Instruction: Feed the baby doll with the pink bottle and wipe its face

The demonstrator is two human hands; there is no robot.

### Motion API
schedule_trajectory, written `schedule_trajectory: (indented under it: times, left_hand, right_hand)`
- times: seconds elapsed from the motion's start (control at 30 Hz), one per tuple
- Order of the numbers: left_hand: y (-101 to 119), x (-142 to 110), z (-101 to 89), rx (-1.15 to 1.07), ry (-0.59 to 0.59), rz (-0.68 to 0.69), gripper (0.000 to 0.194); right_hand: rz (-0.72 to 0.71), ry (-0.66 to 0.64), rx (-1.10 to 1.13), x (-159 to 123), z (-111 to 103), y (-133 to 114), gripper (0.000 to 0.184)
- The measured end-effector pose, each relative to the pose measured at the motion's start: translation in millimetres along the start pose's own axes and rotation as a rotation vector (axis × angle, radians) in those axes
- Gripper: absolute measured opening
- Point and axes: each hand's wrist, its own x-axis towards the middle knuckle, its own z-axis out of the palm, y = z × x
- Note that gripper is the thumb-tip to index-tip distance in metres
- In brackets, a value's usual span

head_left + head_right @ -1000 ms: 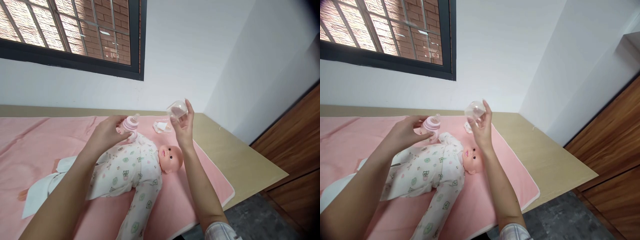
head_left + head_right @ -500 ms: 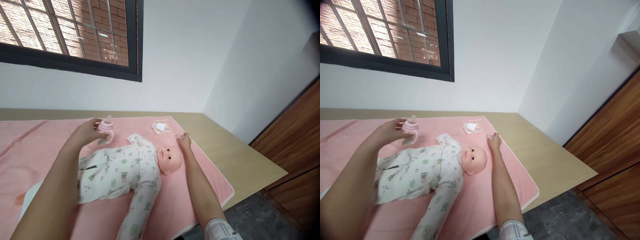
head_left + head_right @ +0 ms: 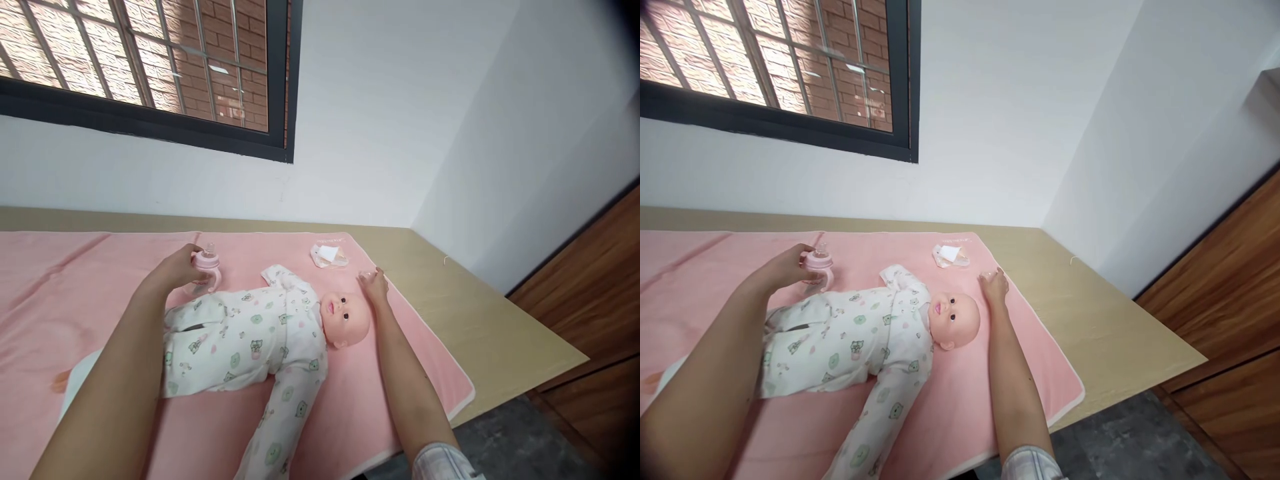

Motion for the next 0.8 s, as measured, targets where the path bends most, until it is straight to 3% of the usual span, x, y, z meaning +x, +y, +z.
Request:
schedule_trajectory:
  times: [0.13,0.37,0.63,0.8]
  left_hand:
    - [5.9,-2.3,4.0,-0.032,0.112,-0.095,0.112]
    - [20.6,-11.1,6.5,-0.111,0.11,-0.09,0.097]
    - [11.6,-11.8,6.2,-0.126,0.099,-0.106,0.092]
    - [2.3,-8.3,-1.0,-0.107,0.071,-0.131,0.11]
  right_hand:
    - [-0.011,-0.005,-0.002,0.0,-0.4,0.0,0.073]
    - [-0.001,-0.01,-0.011,-1.2,-1.7,-1.0,0.067]
    - [0.006,-0.007,0.011,-1.3,-1.0,-0.5,0.065]
    - [0.013,0.007,0.043,-1.6,-0.7,-0.5,0.062]
